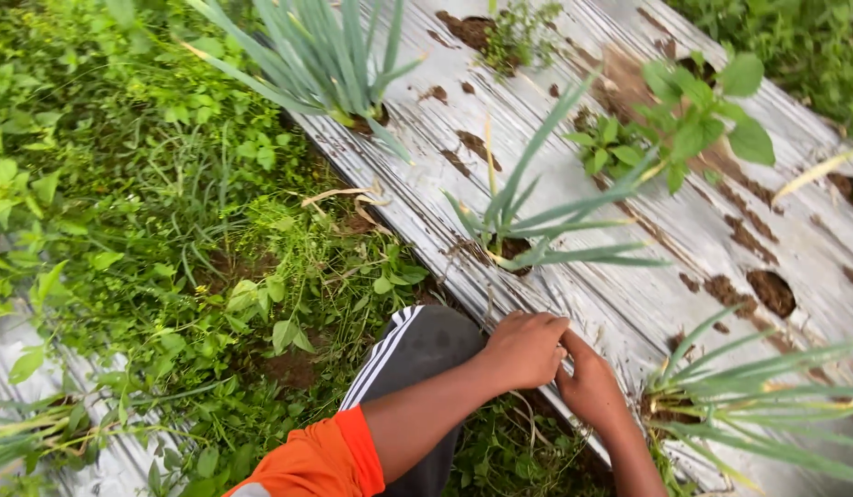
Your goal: Weeding around green onion plants in an agricultural field
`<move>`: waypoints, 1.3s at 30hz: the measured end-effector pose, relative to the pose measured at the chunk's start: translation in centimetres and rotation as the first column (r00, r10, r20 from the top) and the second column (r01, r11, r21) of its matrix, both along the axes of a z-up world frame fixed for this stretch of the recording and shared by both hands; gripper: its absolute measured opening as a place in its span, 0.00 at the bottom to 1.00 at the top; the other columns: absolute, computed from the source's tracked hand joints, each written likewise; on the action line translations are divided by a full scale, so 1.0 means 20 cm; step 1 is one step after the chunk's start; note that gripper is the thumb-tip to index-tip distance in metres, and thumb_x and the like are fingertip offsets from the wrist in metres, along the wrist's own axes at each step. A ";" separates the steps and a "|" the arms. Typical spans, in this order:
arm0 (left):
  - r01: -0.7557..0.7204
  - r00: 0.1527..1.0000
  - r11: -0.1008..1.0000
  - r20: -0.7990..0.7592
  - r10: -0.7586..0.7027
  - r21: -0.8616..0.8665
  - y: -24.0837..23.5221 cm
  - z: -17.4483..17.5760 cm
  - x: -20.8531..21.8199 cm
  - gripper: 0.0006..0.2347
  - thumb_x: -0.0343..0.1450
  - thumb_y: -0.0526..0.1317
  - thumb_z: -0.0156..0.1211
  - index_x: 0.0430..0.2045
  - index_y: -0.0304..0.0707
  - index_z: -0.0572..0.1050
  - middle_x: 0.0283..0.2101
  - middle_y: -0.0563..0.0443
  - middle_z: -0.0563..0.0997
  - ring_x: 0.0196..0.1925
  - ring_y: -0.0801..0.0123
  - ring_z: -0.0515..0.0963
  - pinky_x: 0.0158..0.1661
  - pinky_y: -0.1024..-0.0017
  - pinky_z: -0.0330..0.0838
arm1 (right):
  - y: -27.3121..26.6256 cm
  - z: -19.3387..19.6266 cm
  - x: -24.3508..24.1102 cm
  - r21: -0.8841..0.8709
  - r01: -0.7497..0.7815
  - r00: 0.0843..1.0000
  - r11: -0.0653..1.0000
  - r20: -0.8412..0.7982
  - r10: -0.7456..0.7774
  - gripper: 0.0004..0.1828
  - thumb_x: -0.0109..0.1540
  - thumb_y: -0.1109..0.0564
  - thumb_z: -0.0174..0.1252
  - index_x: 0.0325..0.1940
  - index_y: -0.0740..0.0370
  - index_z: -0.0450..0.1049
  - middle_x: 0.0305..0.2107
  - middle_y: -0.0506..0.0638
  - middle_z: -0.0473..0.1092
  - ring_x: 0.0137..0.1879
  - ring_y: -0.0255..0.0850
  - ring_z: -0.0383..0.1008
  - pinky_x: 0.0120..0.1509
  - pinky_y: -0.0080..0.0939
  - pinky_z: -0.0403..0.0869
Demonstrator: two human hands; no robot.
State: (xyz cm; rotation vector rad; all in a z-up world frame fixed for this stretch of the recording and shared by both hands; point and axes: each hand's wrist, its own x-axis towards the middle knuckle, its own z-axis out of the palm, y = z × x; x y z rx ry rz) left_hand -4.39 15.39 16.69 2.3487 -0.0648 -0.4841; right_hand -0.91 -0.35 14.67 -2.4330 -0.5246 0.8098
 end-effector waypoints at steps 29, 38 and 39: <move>-0.937 0.307 0.349 -0.395 0.866 0.036 0.89 1.55 -1.67 0.22 0.76 0.49 0.52 0.67 0.57 0.66 0.63 0.61 0.78 0.63 0.62 0.77 0.64 0.57 0.73 | 1.00 1.98 -0.47 0.060 -0.112 0.958 0.992 -0.258 0.124 0.27 0.63 0.54 0.58 0.68 0.42 0.71 0.56 0.48 0.79 0.65 0.38 0.79 0.66 0.40 0.76; -0.995 0.040 0.079 -0.515 0.856 0.054 1.04 1.54 -2.04 0.25 0.68 0.60 0.55 0.62 0.66 0.73 0.52 0.74 0.88 0.51 0.74 0.89 0.53 0.72 0.76 | 1.57 2.61 -0.50 0.127 -0.314 0.938 0.941 -0.113 0.328 0.27 0.62 0.52 0.57 0.67 0.42 0.71 0.57 0.51 0.77 0.63 0.40 0.80 0.64 0.42 0.77; -0.993 0.011 0.072 -0.540 0.842 0.093 1.03 1.52 -2.10 0.26 0.67 0.62 0.53 0.63 0.70 0.71 0.50 0.80 0.88 0.53 0.77 0.89 0.54 0.75 0.76 | 1.61 2.65 -0.53 0.115 -0.348 0.929 0.930 -0.091 0.359 0.27 0.62 0.52 0.58 0.67 0.42 0.71 0.55 0.53 0.79 0.61 0.41 0.81 0.66 0.42 0.76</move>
